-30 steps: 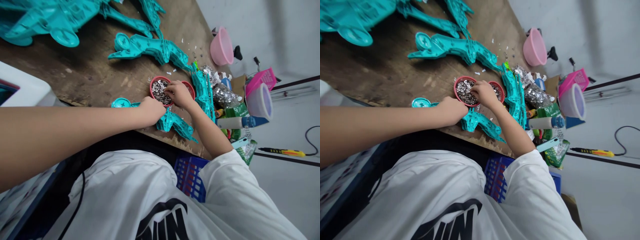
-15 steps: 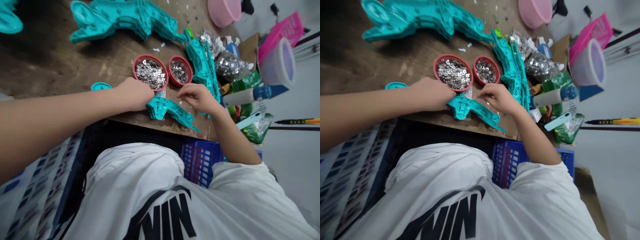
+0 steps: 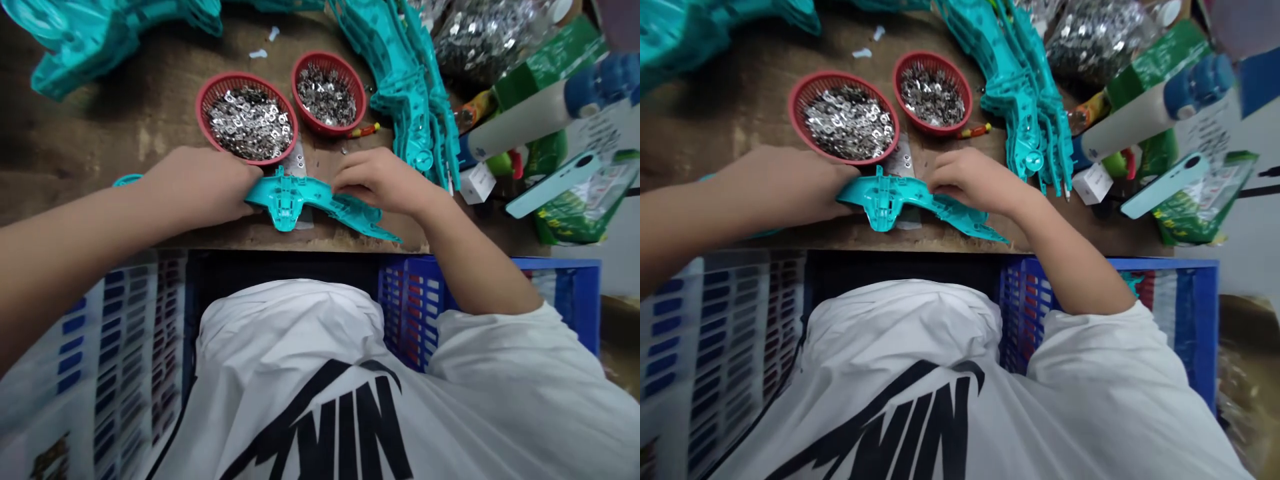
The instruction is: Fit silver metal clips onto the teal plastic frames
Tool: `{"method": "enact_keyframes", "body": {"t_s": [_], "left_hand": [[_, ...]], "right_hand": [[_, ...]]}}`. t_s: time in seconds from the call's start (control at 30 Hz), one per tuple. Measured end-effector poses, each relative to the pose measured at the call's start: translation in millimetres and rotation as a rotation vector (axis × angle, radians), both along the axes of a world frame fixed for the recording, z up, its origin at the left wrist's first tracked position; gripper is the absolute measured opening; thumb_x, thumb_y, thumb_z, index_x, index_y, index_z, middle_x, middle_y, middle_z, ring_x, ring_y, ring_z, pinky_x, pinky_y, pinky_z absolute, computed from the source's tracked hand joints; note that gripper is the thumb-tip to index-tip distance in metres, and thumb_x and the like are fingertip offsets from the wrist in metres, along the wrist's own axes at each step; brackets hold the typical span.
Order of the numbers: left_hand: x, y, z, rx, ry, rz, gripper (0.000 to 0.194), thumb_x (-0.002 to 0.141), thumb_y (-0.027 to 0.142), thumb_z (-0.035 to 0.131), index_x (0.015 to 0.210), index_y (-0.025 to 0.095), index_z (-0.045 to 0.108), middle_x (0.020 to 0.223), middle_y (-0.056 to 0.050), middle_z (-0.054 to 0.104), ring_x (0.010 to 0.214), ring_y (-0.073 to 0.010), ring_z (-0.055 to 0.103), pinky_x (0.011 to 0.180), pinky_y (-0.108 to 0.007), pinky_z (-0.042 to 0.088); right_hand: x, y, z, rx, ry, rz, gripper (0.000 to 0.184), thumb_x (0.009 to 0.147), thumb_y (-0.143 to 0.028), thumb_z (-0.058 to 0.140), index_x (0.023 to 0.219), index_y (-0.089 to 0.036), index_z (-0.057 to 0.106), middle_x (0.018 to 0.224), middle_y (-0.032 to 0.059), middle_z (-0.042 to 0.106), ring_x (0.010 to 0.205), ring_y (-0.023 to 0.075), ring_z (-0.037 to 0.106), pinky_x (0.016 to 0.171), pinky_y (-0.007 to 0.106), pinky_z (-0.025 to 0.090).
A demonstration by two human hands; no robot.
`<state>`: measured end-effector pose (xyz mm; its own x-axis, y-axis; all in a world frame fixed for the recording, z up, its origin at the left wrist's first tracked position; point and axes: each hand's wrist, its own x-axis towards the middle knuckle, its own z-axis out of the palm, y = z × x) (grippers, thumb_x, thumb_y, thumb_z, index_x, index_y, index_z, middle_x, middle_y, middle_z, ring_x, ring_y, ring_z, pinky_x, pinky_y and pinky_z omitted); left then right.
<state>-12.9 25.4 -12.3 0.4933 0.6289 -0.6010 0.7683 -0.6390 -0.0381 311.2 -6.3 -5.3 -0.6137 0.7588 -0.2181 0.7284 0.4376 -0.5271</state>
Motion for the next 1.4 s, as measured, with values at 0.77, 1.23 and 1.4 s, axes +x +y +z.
{"method": "enact_keyframes", "body": {"t_s": [0.77,1.23,1.4], "left_hand": [[-21,-1,-9.4,-0.004,-0.02,0.009,0.05,0.119,0.039,0.076,0.161,0.013,0.078,0.151,-0.029,0.089,0.127,-0.0539,0.091,0.106,-0.053,0.072],[10,-38,-31.9,0.092,-0.686,-0.27,0.067,0.123,0.057,0.05,0.167,0.019,0.082,0.191,-0.026,0.07,0.182,-0.0487,0.062,0.153,-0.07,0.053],[11,-36,-58.6,0.163,-0.728,-0.302,0.056,0.122,0.035,0.056,0.165,0.011,0.082,0.189,-0.031,0.069,0.178,-0.0517,0.067,0.146,-0.074,0.059]], "right_hand": [[8,-17,-2.1,-0.003,-0.235,-0.059,0.116,0.105,-0.066,0.106,0.198,-0.017,0.057,0.182,0.0254,0.076,0.162,0.0538,0.076,0.134,0.061,0.062],[2,-10,-19.1,0.016,-0.285,-0.087,0.056,0.133,-0.063,0.062,0.153,-0.016,0.084,0.155,0.0236,0.085,0.13,0.0407,0.085,0.111,0.052,0.066],[44,45,-65.0,0.466,-0.365,-0.346,0.038,0.127,-0.029,0.058,0.135,-0.011,0.09,0.134,0.0278,0.089,0.142,0.0492,0.073,0.123,0.066,0.057]]}}
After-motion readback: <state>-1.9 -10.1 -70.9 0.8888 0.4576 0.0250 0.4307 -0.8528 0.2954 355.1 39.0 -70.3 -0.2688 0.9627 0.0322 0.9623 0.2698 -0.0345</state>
